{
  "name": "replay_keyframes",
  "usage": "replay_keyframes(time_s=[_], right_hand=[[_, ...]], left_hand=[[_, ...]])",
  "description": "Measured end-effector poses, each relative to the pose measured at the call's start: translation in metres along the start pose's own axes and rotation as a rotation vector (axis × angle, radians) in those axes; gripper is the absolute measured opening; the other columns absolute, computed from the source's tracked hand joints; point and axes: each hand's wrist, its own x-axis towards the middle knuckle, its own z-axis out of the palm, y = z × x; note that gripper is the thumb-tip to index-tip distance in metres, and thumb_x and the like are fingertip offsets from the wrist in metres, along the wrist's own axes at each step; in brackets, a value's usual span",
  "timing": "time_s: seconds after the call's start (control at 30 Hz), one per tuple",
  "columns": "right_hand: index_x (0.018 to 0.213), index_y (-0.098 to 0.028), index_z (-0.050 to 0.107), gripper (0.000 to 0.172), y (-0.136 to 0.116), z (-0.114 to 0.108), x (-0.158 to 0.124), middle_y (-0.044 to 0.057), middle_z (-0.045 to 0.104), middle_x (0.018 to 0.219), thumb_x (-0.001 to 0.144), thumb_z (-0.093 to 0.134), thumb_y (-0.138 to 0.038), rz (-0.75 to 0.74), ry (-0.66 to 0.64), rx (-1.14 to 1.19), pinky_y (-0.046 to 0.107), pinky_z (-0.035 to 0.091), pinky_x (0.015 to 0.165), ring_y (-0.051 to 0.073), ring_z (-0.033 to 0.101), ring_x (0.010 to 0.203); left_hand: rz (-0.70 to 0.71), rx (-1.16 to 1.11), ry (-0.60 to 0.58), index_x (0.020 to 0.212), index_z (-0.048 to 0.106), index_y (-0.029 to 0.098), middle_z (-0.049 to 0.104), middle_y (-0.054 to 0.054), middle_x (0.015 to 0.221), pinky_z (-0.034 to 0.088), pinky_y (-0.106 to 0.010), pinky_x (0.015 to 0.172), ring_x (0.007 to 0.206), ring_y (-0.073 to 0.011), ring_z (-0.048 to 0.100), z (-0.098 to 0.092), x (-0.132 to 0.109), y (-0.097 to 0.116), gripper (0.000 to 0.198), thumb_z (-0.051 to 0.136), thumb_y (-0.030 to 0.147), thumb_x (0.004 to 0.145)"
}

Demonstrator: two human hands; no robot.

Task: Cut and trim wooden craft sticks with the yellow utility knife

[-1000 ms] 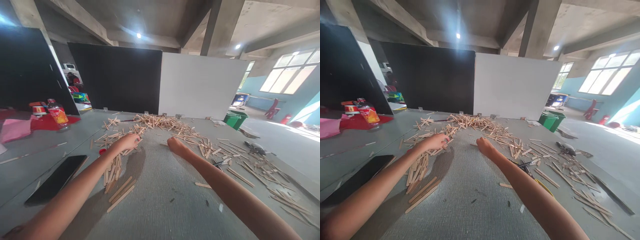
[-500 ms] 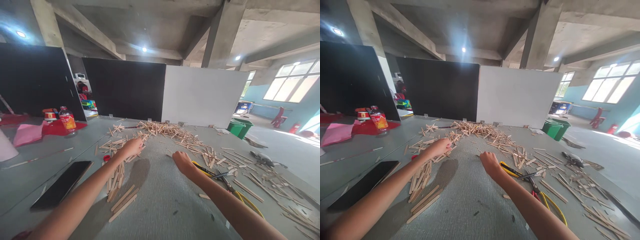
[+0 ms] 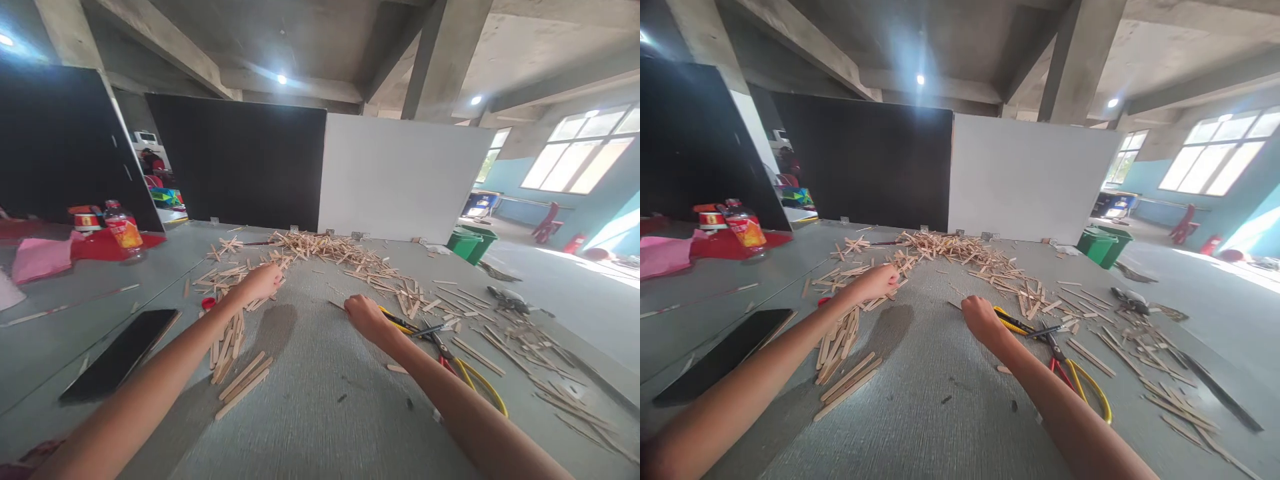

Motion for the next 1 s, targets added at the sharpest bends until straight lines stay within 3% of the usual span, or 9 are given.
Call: replay_keyframes(time_s=[0.5,1.0], right_hand=[[0.116,-0.017,0.070,0.022,0.002,-0.004,-0.002,0.007,0.073,0.116,0.103,0.067,-0.033,0.021,0.101,0.046,0.044,0.061,0.089,0.023,0.072,0.102],[0.118,-0.016,0.070,0.024,0.019,0.010,0.004,0.008,0.072,0.118,0.102,0.068,-0.035,0.042,0.048,0.119,0.045,0.061,0.091,0.023,0.072,0.103]], left_hand=[[-0.014,0.024,-0.063,0.129,0.066,0.018,0.068,-0.010,0.130,0.061,-0.045,0.093,0.109,-0.0252,0.070,0.000,0.000,0.003,0.032,0.067,0.036,0.103],[-0.009,-0.040,-0.032,0.130,0.065,0.017,0.067,-0.010,0.129,0.061,-0.046,0.092,0.108,-0.0258,0.070,0.004,0.009,-0.011,0.034,0.068,0.037,0.102]])
